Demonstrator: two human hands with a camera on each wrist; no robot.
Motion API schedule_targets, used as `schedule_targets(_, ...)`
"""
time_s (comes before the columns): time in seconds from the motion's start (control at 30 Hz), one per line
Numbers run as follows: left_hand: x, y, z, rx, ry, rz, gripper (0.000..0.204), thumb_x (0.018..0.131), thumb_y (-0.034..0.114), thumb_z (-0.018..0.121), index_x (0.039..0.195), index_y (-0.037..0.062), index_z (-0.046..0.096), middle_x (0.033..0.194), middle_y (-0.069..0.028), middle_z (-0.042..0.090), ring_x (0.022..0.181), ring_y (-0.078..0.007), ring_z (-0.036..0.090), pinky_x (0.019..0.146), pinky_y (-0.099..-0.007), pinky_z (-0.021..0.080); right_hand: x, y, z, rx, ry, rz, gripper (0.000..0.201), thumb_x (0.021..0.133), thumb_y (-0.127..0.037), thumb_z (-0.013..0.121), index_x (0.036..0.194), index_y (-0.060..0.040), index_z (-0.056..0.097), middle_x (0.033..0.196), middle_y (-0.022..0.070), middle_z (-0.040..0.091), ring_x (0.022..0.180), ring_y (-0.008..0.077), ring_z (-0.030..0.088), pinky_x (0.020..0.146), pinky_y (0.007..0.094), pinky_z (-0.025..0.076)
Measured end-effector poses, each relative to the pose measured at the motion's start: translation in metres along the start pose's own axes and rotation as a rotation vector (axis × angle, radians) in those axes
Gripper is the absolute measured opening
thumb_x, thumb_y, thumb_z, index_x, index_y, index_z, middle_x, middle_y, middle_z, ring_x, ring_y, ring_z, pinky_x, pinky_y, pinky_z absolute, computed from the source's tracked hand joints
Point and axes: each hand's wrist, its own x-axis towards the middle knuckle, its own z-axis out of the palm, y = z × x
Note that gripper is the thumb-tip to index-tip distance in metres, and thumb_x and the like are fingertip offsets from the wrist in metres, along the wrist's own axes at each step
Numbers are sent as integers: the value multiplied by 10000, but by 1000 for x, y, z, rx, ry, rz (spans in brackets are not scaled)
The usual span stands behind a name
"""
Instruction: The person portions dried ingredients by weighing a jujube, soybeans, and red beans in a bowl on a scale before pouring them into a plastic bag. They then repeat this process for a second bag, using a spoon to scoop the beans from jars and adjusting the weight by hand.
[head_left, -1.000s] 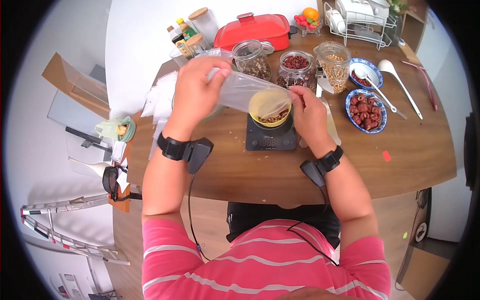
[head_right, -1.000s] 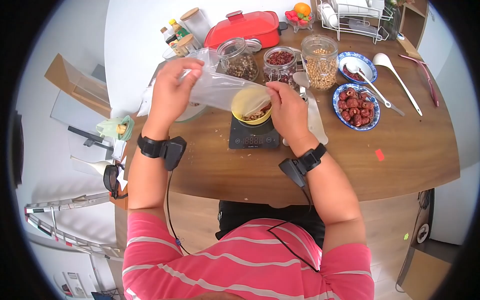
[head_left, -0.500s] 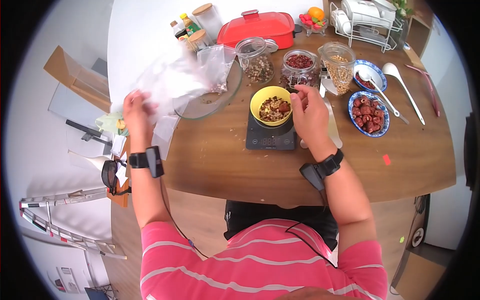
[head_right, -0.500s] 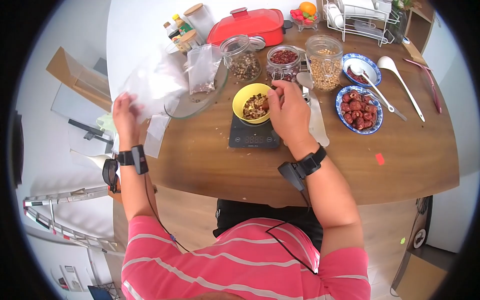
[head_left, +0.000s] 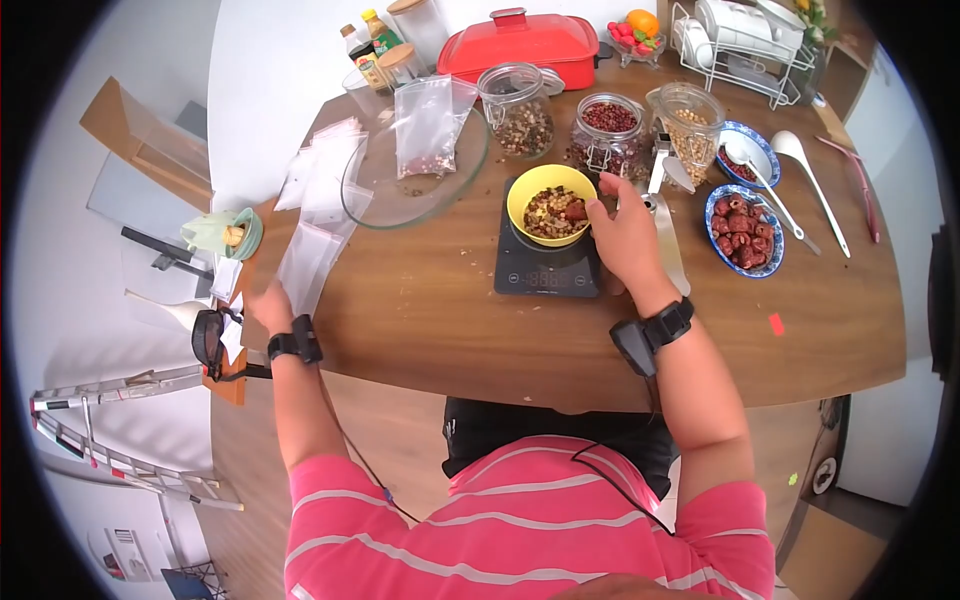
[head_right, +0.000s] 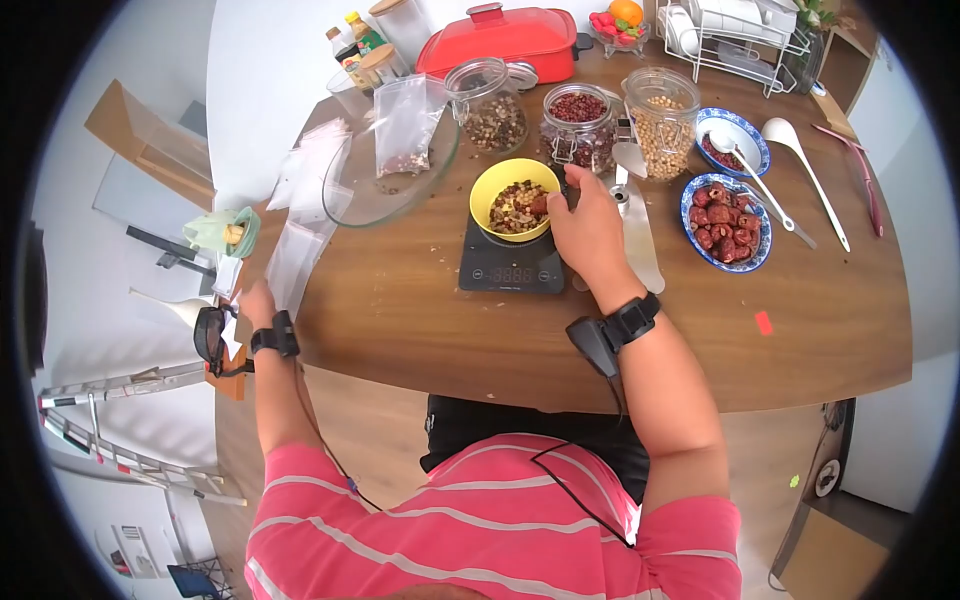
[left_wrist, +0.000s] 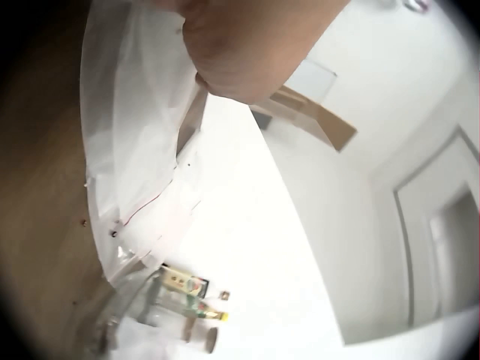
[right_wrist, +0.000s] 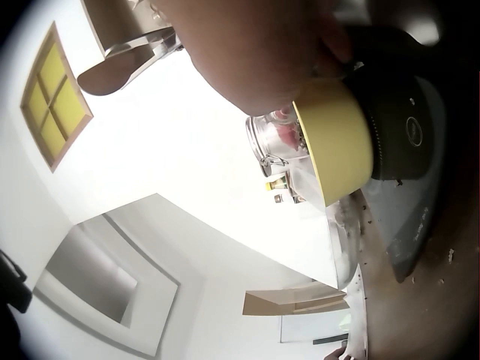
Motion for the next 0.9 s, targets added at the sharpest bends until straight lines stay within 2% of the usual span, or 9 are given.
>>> schedule_targets(0.03, -1, 3, 4, 193, 230, 395, 577, 857, 164, 709, 1339, -116, 560, 1269, -285, 644, 1162, -416, 647, 1023, -459, 512, 0, 1, 1, -1, -3, 0, 461, 957, -200, 676, 1369, -6, 605, 1275, 200, 700, 1172, 358, 677, 994, 434, 533)
schedule_targets(0.07, -26, 31, 11, 66, 322, 531, 570, 835, 119, 695, 1338, -116, 564, 1289, -311, 632, 1228, -463, 600, 1121, -482, 426, 1, 3, 1, 54, -37, 39, 478, 950, -196, 676, 1378, 1, 595, 1296, 205, 697, 1173, 362, 680, 998, 435, 533)
schedule_targets(0.13, -39, 63, 32, 34, 243, 666, 496, 855, 87, 679, 1309, -90, 587, 1279, -272, 642, 1152, -389, 646, 1039, -441, 486, 0, 2, 2, 109, -74, 80, 496, 943, -192, 677, 1388, 8, 586, 1317, 211, 695, 1173, 366, 683, 1001, 436, 533)
schedule_targets(0.27, -84, 134, 84, -99, -252, 630, 359, 895, 110, 671, 1241, 18, 654, 1084, -135, 715, 902, -229, 671, 837, -363, 546, -2, -9, -1, 156, -116, 168, 521, 960, -227, 667, 1410, 10, 558, 1291, 198, 711, 1142, 351, 701, 977, 428, 541)
schedule_targets(0.43, -145, 202, 149, -9, -594, 706, 370, 897, 173, 706, 1248, 58, 681, 1070, -166, 752, 950, -289, 717, 869, -380, 554, 0, -2, 1, 110, -24, 100, 519, 991, -296, 669, 1399, 4, 556, 1245, 189, 722, 1099, 335, 718, 939, 422, 550)
schedule_targets(0.5, -166, 230, 160, 231, -744, 732, 489, 878, 272, 745, 1305, 51, 653, 1209, -210, 725, 1089, -342, 709, 947, -424, 547, -2, -10, -2, 13, 39, -13, 502, 999, -319, 673, 1372, 2, 571, 1232, 178, 715, 969, 298, 732, 876, 410, 558)
schedule_targets(0.6, -168, 237, 198, 464, -753, 766, 637, 850, 367, 775, 1367, 34, 607, 1331, -229, 668, 1219, -369, 662, 1025, -460, 523, -4, -24, -9, 72, 25, 41, 488, 1000, -310, 670, 1365, -1, 575, 1244, 162, 703, 842, 250, 708, 817, 393, 555)
schedule_targets(0.8, -195, 253, 214, 718, -535, 665, 711, 849, 417, 764, 1376, -27, 588, 1259, -277, 703, 1232, -404, 663, 1045, -450, 511, -4, -27, -13, 76, 28, 33, 469, 991, -298, 679, 1350, -9, 589, 1257, 154, 694, 797, 231, 683, 791, 385, 549)
schedule_targets(0.9, -166, 247, 229, 834, -708, 651, 646, 856, 362, 724, 1373, -3, 595, 1404, -231, 624, 1256, -393, 648, 1062, -472, 517, -4, -28, -14, 64, 25, 21, 460, 990, -295, 678, 1345, -14, 595, 1258, 155, 693, 797, 233, 684, 790, 390, 550)
